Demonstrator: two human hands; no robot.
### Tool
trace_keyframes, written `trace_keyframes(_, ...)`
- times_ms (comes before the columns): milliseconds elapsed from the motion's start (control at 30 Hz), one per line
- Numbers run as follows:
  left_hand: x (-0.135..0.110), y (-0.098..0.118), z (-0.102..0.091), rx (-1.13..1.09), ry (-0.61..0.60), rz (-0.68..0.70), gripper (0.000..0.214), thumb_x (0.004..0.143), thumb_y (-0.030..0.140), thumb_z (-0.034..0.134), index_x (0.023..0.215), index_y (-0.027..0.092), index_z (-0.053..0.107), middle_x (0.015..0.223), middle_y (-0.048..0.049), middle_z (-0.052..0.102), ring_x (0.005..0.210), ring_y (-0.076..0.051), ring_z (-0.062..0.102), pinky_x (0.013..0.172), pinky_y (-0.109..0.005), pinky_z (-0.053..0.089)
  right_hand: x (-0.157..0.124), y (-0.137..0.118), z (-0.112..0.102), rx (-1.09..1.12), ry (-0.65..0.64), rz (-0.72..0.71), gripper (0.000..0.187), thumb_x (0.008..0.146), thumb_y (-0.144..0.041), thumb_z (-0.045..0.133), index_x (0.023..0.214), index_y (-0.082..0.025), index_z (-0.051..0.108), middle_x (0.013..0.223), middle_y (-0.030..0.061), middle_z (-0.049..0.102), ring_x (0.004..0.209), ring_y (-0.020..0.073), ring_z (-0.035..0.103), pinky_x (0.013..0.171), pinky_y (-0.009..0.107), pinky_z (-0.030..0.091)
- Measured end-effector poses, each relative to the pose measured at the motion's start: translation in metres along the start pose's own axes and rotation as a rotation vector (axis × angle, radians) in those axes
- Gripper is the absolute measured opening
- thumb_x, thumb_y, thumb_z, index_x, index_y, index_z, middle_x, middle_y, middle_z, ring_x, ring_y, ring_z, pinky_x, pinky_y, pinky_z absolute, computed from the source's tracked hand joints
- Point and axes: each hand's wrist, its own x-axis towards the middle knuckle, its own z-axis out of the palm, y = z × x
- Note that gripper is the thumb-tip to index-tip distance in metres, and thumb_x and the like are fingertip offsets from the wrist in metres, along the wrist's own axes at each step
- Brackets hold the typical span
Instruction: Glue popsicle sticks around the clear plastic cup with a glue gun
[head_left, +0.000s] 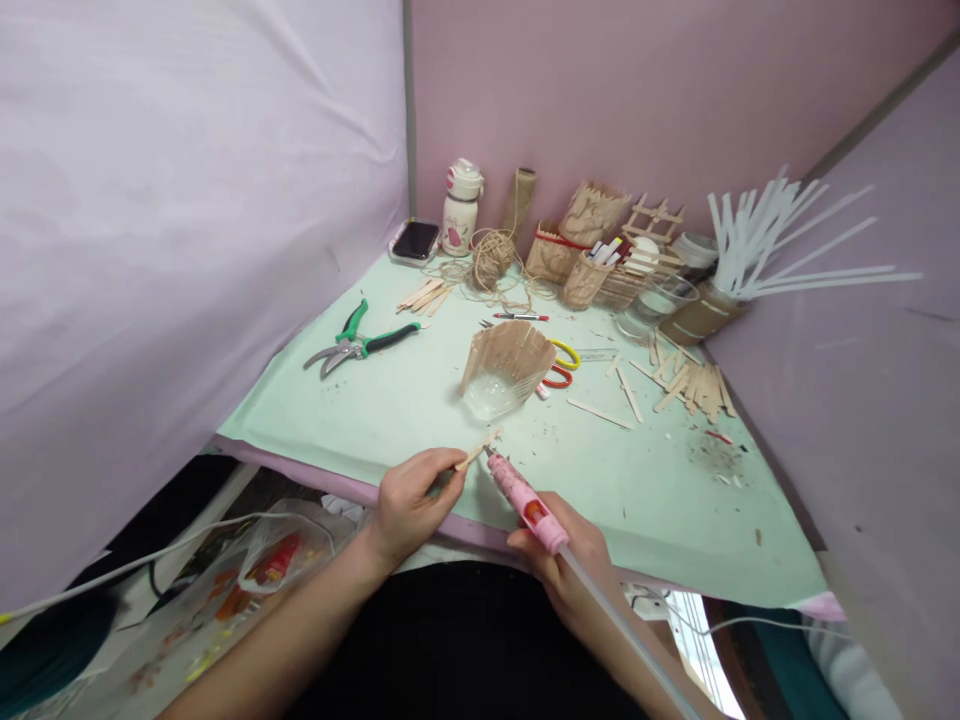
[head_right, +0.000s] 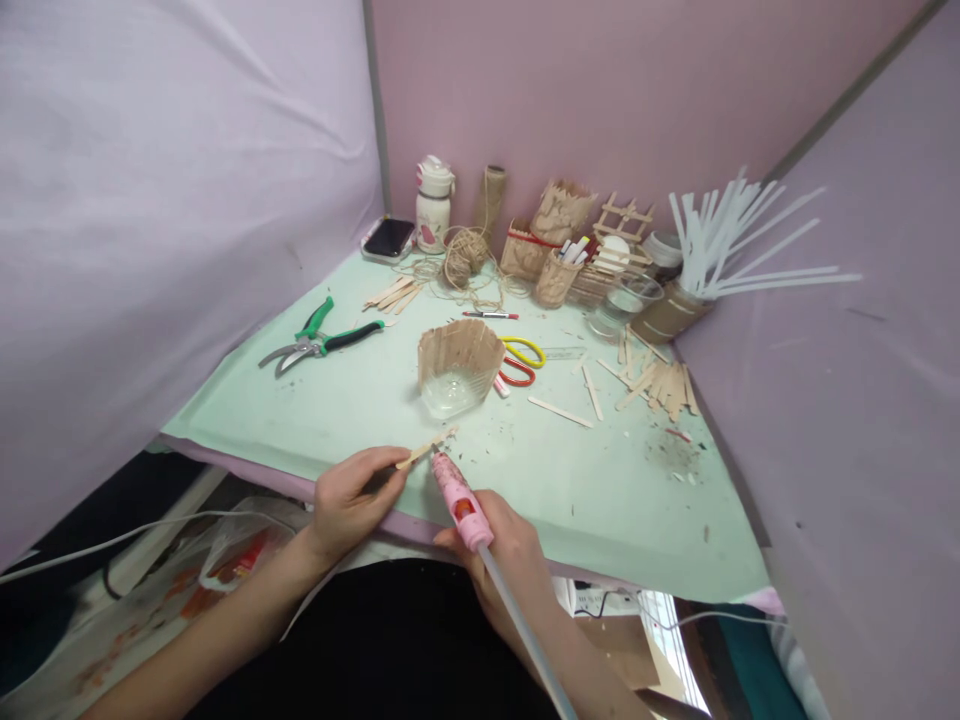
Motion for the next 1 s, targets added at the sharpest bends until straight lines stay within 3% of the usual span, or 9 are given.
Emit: trace_keyframes(1000,0.0003,-0.0005,0.0012,0.004,0.012,-0.003,0.014,0.085,0.014,0.061,0.097,0.018,0.069,0.085,-0.0051,0.076,0.075,-0.015,0.072,0.072,-0.023,0.059,0.0007,-0.0018,-0.0013,0.027,-0.021,0.0,0.035,0.091,-0.056,0.052,0.087,-0.022,0.057,0.068,-0.0016,0.06,0.056,0.0144,0.055,0.053,0.025,0.041)
